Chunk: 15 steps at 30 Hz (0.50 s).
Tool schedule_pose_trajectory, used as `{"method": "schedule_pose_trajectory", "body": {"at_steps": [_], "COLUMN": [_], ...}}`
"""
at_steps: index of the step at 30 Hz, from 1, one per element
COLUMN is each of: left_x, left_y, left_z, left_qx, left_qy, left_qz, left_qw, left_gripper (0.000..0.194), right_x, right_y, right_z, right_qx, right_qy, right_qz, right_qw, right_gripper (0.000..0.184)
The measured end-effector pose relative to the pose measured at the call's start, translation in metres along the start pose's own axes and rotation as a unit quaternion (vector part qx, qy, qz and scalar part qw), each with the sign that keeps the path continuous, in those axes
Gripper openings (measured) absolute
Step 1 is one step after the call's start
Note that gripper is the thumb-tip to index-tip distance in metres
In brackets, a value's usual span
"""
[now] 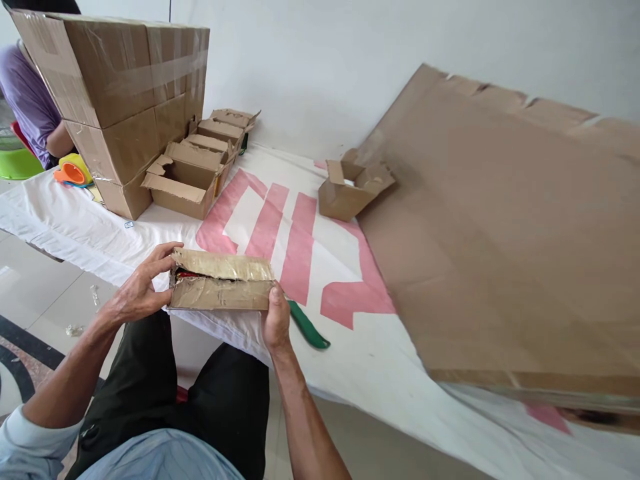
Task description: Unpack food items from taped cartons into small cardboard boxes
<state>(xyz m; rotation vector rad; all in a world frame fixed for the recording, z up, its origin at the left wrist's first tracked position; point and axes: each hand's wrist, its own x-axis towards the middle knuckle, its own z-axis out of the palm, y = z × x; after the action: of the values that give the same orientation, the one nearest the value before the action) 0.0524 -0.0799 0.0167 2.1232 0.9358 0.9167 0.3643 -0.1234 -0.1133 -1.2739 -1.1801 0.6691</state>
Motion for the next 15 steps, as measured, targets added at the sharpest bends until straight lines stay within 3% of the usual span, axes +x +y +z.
{"method": "schedule_pose_trajectory", "body": {"at_steps": [3, 5, 8, 11, 15], "left_x": [0.001, 0.002, 0.005, 0.009, 0.014], "left_y": [-0.013, -0.021, -0.029, -0.034, -0.036], "left_z": [-0.005, -0.008, -0.010, -0.010, -0.008], "left_qx": [-0.021, -0.027, -0.040, -0.062, -0.090], "left_qy": [-0.013, -0.021, -0.023, -0.026, -0.028], "left_qz": [-0.024, -0.053, -0.081, -0.082, -0.087], "left_qw": [0.999, 0.998, 0.996, 0.994, 0.992], "left_gripper": [0.041, 0.047, 0.051, 0.049, 0.046], "right_x": [-0.001, 0.002, 0.010, 0.011, -0.005], "right_y": [-0.008, -0.012, -0.006, 0.015, 0.046], "right_z": [-0.001, -0.013, -0.050, -0.096, -0.135], "right_qx": [-0.003, -0.024, -0.154, -0.337, -0.419], "right_qy": [0.000, -0.005, 0.020, 0.034, -0.013], "right_qz": [0.007, -0.004, -0.037, -0.050, -0.017], "right_qw": [1.000, 1.000, 0.987, 0.939, 0.908], "right_gripper": [0.082, 0.076, 0.065, 0.062, 0.047]}}
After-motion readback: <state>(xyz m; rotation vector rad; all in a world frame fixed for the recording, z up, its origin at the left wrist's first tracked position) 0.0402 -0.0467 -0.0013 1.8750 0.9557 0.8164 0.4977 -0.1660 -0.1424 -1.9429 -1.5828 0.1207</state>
